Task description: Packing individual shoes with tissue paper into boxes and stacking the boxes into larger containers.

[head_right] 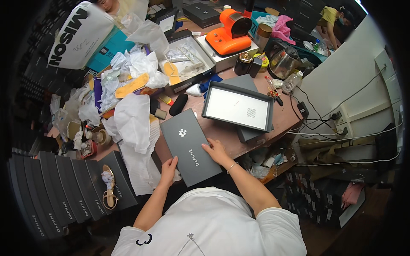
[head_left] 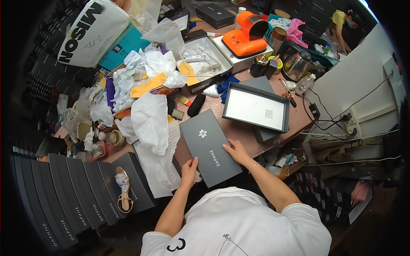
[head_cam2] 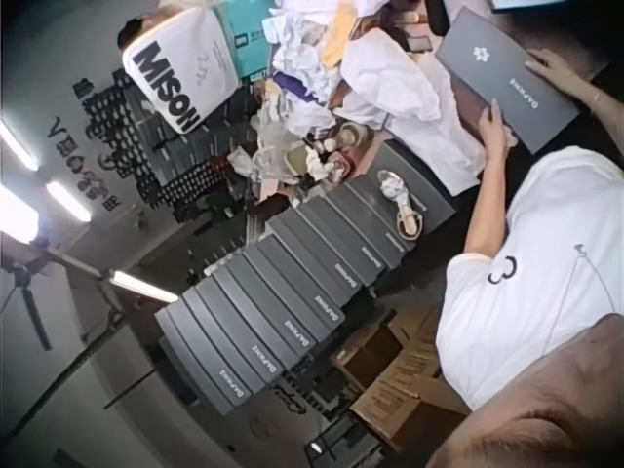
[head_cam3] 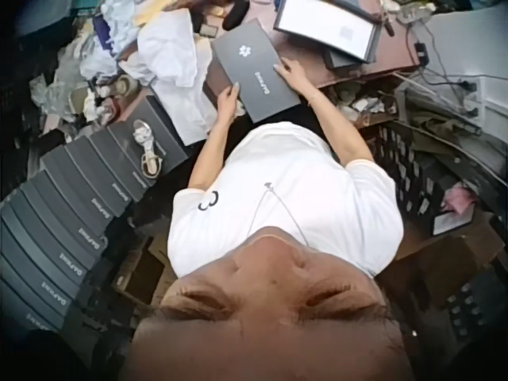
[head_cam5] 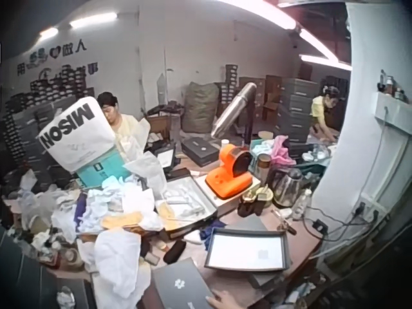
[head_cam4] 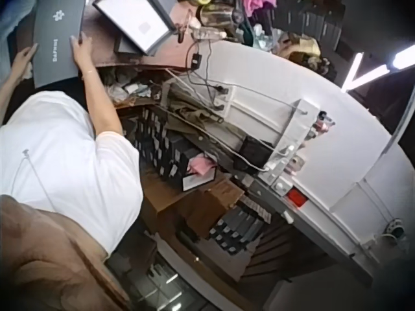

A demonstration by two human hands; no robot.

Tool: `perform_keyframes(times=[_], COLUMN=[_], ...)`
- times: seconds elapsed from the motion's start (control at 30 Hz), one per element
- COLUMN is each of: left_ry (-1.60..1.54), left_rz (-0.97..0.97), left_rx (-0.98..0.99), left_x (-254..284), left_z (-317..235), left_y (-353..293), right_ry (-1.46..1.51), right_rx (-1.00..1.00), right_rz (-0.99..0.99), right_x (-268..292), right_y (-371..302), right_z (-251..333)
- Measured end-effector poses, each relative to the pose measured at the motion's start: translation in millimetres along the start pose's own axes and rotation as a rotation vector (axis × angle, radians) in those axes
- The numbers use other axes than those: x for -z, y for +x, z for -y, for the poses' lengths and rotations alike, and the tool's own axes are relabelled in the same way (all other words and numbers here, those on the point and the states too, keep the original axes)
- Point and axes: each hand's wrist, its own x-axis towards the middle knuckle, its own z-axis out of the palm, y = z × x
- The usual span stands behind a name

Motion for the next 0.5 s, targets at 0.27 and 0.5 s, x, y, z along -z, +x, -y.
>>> perform_keyframes(times=[0.27, 0.5], left_ry=[-0.288, -0.221], left_rz=[0.369, 0.492], left_rx=[0.164, 0.056], left_x=[1, 8], left_z=[-4, -16], left_y=[23, -43], right_ry=[0.103, 0.189], right_rx=[-0.088, 0.166], right_rz=[-0.048, -0.086], right_x=[-26, 28], right_y=[-1, -127], right_z=[-24, 62])
